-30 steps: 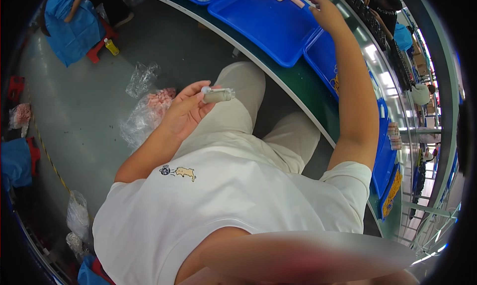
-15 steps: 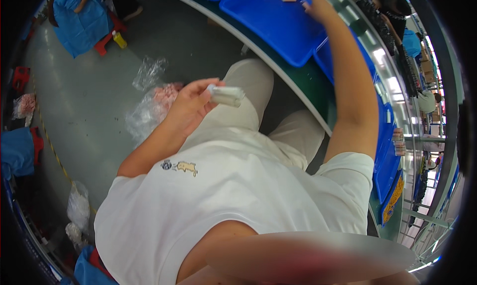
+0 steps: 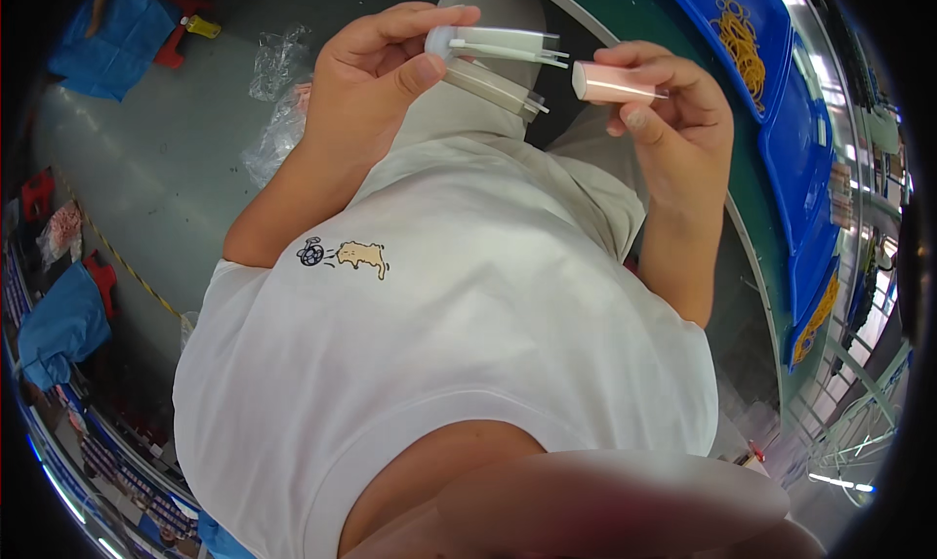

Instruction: The person assembles small plastic components into a component holder, then secures them with a rubber band by hand.

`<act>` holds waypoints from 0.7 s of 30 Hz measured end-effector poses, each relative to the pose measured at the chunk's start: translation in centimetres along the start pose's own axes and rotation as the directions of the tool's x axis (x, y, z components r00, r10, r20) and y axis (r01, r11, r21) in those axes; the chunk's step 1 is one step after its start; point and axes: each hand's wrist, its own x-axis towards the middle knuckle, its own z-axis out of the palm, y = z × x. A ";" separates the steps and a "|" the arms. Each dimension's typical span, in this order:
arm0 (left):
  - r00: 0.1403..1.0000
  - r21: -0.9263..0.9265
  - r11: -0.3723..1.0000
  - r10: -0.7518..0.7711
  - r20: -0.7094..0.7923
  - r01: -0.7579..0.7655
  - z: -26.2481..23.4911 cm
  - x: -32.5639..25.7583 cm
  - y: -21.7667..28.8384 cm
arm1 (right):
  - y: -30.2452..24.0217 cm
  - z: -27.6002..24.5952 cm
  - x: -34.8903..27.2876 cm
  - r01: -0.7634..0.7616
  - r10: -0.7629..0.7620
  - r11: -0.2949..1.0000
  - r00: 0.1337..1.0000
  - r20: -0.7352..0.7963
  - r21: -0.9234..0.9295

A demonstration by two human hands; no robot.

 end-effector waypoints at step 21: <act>0.811 0.039 0.930 0.297 0.504 -0.365 3.3 2.8 -4.3 | 2.1 0.1 -6.4 0.115 -0.258 0.923 0.893 -0.369 -0.367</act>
